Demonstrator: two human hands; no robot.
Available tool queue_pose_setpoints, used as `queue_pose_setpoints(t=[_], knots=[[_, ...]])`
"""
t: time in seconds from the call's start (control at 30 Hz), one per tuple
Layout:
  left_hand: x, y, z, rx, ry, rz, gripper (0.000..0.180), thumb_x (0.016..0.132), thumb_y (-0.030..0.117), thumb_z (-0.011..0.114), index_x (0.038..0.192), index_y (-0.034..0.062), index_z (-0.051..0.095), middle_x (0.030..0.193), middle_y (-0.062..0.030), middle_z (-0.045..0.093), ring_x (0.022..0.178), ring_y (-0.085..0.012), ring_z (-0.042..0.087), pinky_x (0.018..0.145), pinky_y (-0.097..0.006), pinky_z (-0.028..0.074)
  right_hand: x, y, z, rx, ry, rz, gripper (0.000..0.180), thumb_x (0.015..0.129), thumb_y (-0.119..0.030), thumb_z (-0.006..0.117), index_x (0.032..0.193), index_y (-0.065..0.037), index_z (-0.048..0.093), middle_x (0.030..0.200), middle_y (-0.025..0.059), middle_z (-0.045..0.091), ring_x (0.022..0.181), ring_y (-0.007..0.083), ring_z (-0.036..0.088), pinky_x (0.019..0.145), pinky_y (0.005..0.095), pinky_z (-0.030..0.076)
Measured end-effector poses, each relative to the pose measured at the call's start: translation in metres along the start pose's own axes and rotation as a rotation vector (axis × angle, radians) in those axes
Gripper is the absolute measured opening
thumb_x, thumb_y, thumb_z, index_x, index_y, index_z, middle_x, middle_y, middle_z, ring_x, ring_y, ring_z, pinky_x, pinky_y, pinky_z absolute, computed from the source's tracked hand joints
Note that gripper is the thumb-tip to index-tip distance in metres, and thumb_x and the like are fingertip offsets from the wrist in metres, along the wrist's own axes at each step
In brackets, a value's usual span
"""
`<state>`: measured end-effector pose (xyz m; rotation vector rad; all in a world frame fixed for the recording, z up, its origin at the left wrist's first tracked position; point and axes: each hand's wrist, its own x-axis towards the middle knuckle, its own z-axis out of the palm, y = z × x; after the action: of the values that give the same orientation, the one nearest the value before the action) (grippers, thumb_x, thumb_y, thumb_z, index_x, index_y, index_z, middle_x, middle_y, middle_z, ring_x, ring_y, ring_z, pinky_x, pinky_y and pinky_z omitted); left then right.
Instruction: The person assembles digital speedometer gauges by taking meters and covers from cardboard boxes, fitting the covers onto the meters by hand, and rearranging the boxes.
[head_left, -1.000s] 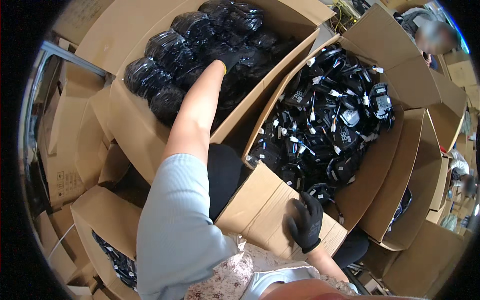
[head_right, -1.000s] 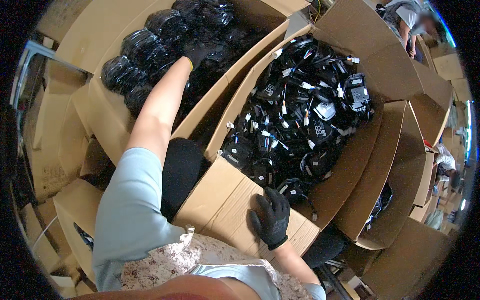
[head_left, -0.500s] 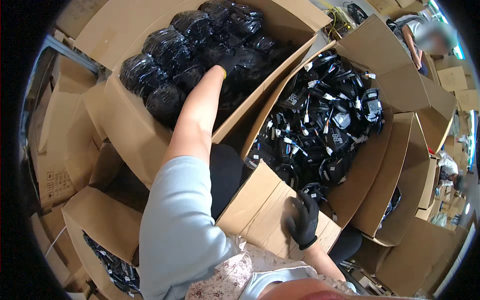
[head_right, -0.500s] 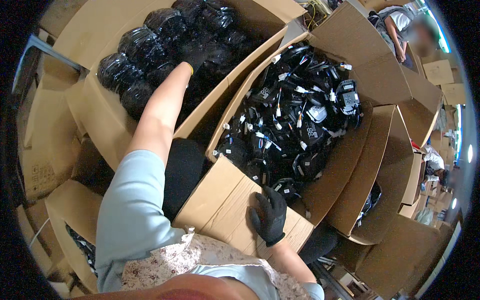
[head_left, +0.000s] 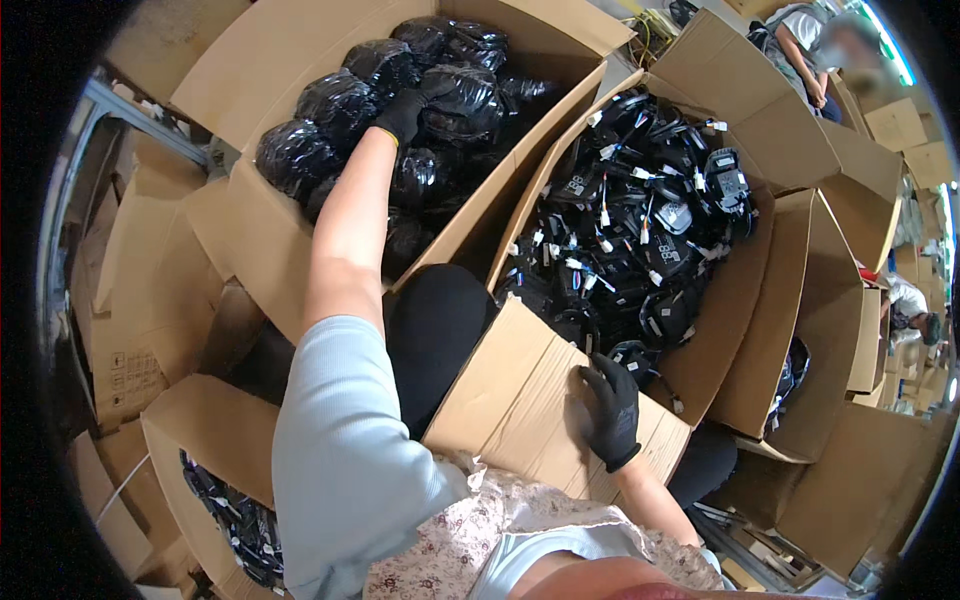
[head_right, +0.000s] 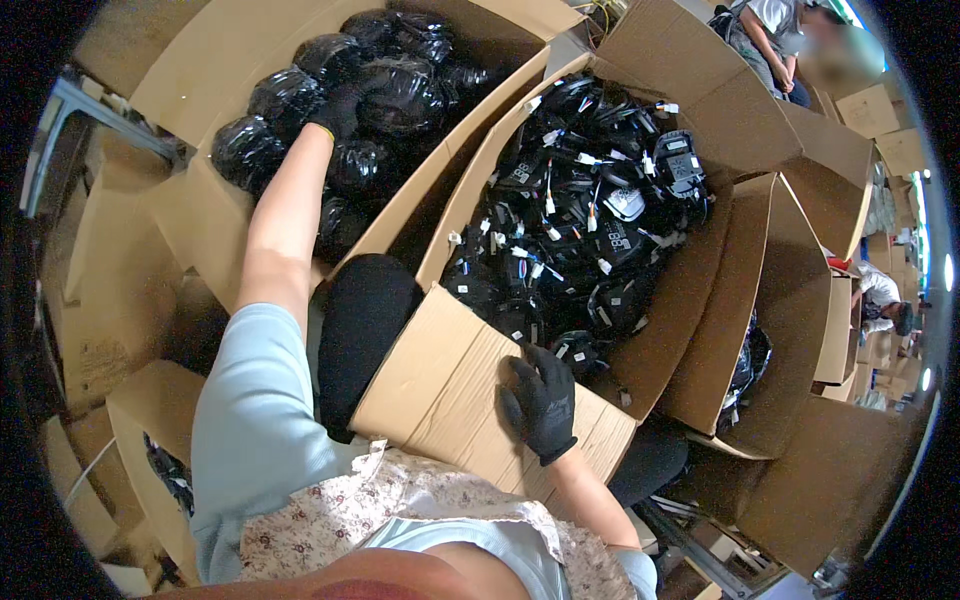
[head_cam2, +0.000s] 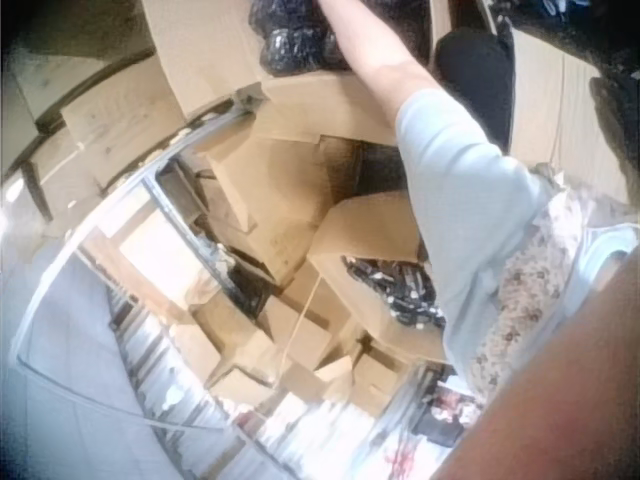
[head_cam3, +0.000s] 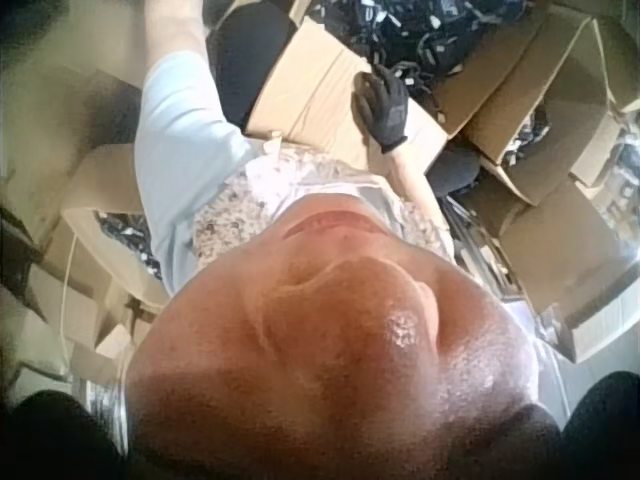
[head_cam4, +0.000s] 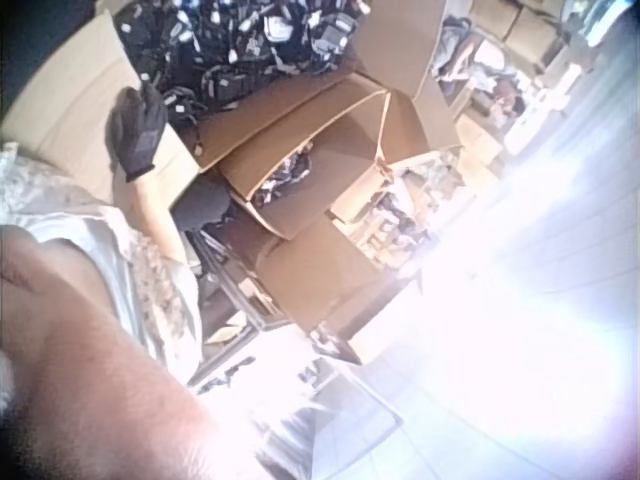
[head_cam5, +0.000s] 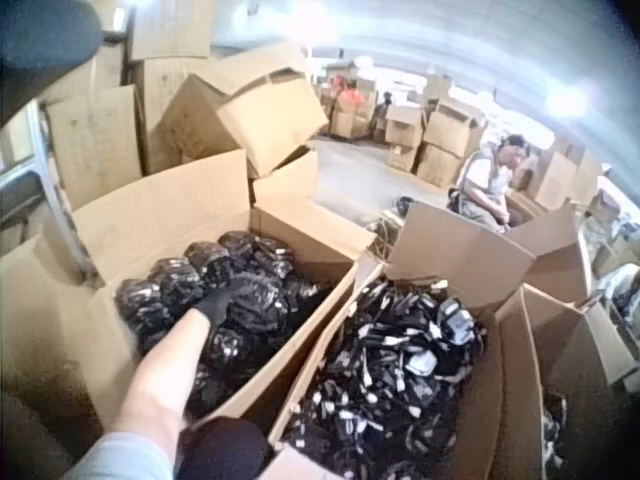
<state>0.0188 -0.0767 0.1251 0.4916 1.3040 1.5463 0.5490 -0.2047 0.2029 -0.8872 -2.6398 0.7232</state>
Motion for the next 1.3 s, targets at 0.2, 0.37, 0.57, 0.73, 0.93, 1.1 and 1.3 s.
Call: queue_pose_setpoints(t=[0.2, 0.37, 0.57, 0.73, 0.93, 1.1, 1.3], knots=[[-0.084, 0.066, -0.017, 0.934, -0.144, 0.728, 0.051, 0.088, 0.016, 0.065, 0.136, 0.0137, 0.049, 0.136, -0.0089, 0.053, 0.123, -0.0244, 0.05, 0.106, -0.037, 0.039, -0.014, -0.006, 0.0, 0.005, 0.019, -0.021, 0.04, 0.078, -0.02, 0.068, 0.115, -0.006, 0.059, 0.125, 0.0198, 0.053, 0.112, 0.0388, 0.052, 0.095, 0.0471, 0.041], [-0.143, 0.105, 0.039, -0.239, -0.242, 0.167, 0.058, 0.09, 0.033, 0.059, 0.141, 0.0112, 0.042, 0.136, -0.012, 0.053, 0.124, -0.0279, 0.051, 0.106, -0.044, 0.041, -0.028, 0.003, 0.006, 0.039, 0.074, -0.044, 0.04, 0.079, -0.021, 0.069, 0.115, -0.007, 0.059, 0.125, 0.0224, 0.052, 0.112, 0.0409, 0.051, 0.097, 0.0487, 0.041], [-0.242, 0.081, 0.15, -0.224, -0.836, 0.242, 0.067, 0.092, 0.045, 0.055, 0.143, 0.0058, 0.037, 0.142, -0.0119, 0.045, 0.129, -0.0272, 0.045, 0.109, -0.046, 0.036, -0.034, 0.056, 0.015, 0.751, 0.437, 0.189, 0.043, 0.095, -0.025, 0.054, 0.135, -0.009, 0.047, 0.137, 0.0143, 0.047, 0.127, 0.0286, 0.044, 0.106, 0.043, 0.035], [-0.266, -0.056, 0.189, 0.378, -0.918, -0.086, 0.062, 0.093, 0.04, 0.057, 0.139, 0.0009, 0.042, 0.137, -0.0116, 0.049, 0.126, -0.0225, 0.047, 0.109, -0.039, 0.037, -0.059, 0.028, -0.026, 1.715, 0.361, 0.145, 0.053, 0.1, -0.031, 0.041, 0.147, -0.009, 0.027, 0.145, 0.0124, 0.036, 0.13, 0.0224, 0.04, 0.108, 0.0345, 0.035], [-0.297, -0.08, 0.262, 0.646, -1.132, -0.229, 0.092, 0.077, 0.061, 0.067, 0.146, 0.009, 0.034, 0.141, -0.0119, 0.046, 0.131, -0.0241, 0.042, 0.111, -0.038, 0.032, -0.137, 0.008, 0.005, 1.07, 0.402, 0.455, 0.052, 0.096, -0.024, 0.056, 0.138, 0.001, 0.038, 0.139, 0.0161, 0.043, 0.13, 0.0253, 0.041, 0.109, 0.0359, 0.032], [-0.309, -0.092, 0.269, 0.748, -1.16, -0.161, 0.085, 0.079, 0.067, 0.061, 0.14, 0.0096, 0.045, 0.14, -0.0109, 0.046, 0.131, -0.0248, 0.041, 0.11, -0.037, 0.031, -0.153, 0.005, -0.04, 0.435, 0.449, 0.189, 0.075, 0.079, -0.027, 0.076, 0.14, -0.004, 0.038, 0.146, 0.0237, 0.031, 0.135, 0.0385, 0.034, 0.111, 0.0447, 0.029], [-0.335, -0.092, 0.249, 0.412, -0.946, -0.414, 0.057, 0.098, 0.044, 0.048, 0.143, 0.0094, 0.04, 0.141, -0.0096, 0.044, 0.126, -0.0209, 0.045, 0.107, -0.033, 0.037, -0.095, -0.035, -0.076, 0.185, 0.082, -0.194, 0.088, 0.06, -0.037, 0.085, 0.135, -0.013, 0.047, 0.139, 0.0276, 0.036, 0.12, 0.0428, 0.047, 0.098, 0.0477, 0.042]])
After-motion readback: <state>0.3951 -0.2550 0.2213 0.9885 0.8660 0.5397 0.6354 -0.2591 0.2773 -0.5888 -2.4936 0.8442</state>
